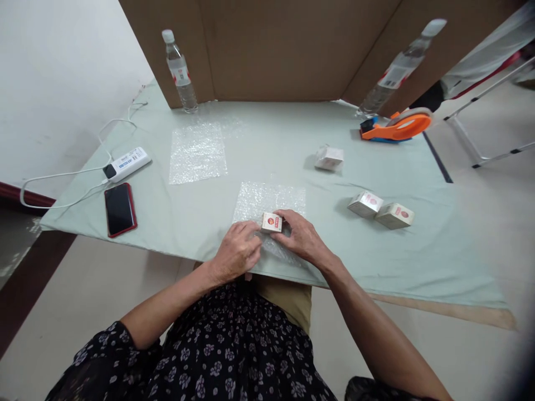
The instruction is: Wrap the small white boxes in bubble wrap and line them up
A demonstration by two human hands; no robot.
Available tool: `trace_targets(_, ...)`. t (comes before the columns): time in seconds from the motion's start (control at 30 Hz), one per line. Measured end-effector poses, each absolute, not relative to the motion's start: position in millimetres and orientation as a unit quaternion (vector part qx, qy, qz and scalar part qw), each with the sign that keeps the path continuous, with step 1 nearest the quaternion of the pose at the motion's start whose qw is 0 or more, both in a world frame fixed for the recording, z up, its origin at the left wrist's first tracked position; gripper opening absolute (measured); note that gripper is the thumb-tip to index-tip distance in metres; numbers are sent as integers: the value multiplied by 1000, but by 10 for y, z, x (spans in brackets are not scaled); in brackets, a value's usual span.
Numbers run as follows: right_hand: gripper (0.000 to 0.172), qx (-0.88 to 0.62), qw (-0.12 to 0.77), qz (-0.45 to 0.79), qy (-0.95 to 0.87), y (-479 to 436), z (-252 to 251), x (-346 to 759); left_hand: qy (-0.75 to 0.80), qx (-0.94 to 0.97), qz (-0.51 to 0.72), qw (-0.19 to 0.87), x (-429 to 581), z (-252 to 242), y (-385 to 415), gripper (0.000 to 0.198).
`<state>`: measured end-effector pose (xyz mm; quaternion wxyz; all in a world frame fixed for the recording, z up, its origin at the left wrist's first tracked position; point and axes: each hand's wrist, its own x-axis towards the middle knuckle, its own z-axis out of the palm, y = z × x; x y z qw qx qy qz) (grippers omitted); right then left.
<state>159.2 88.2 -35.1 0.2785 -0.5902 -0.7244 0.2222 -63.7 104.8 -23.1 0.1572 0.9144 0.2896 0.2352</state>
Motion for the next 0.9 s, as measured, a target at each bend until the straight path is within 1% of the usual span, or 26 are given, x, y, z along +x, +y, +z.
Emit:
trace_targets(0.1,54,-580,273,299,-707,897,-202,1694,338,872,293,200,-542,-167,1117,7)
trace_targets(0.2,56,-563,269,386,-679,852,-6,1820,383,824,310,280,-460,-130,1207,6)
trace_targets(0.23,56,-557,268,395,-679,826,46,1851,391,812,307,307,-441,-129,1236,6)
trace_targets(0.3,56,-550,268,370,-699,777,103,1877,400,793,301,347,-416,-136,1283,7)
trace_targets(0.33,52,-551,268,344,-712,760,107,1873,403,786,301,359,-410,-143,1301,7)
trace_targets(0.37,43,-555,269,315,-721,751,95,1859,405,781,303,366,-407,-150,1315,7)
trace_targets(0.43,17,-566,275,274,-727,760,43,1816,406,774,309,374,-407,-159,1338,7)
trace_targets(0.47,11,-569,282,266,-725,775,10,1793,404,774,311,376,-409,-160,1348,7)
trace_targets(0.53,13,-567,304,272,-716,812,-50,1756,393,778,310,381,-411,-160,1367,5)
trace_targets(0.63,10,-561,332,290,-701,852,-108,1732,380,778,305,397,-400,-161,1398,4)
trace_targets(0.77,9,-566,358,306,-676,861,-152,1728,377,754,314,436,-361,-183,1435,7)
trace_targets(0.9,13,-566,377,313,-663,869,-178,1720,383,729,329,463,-329,-198,1448,12)
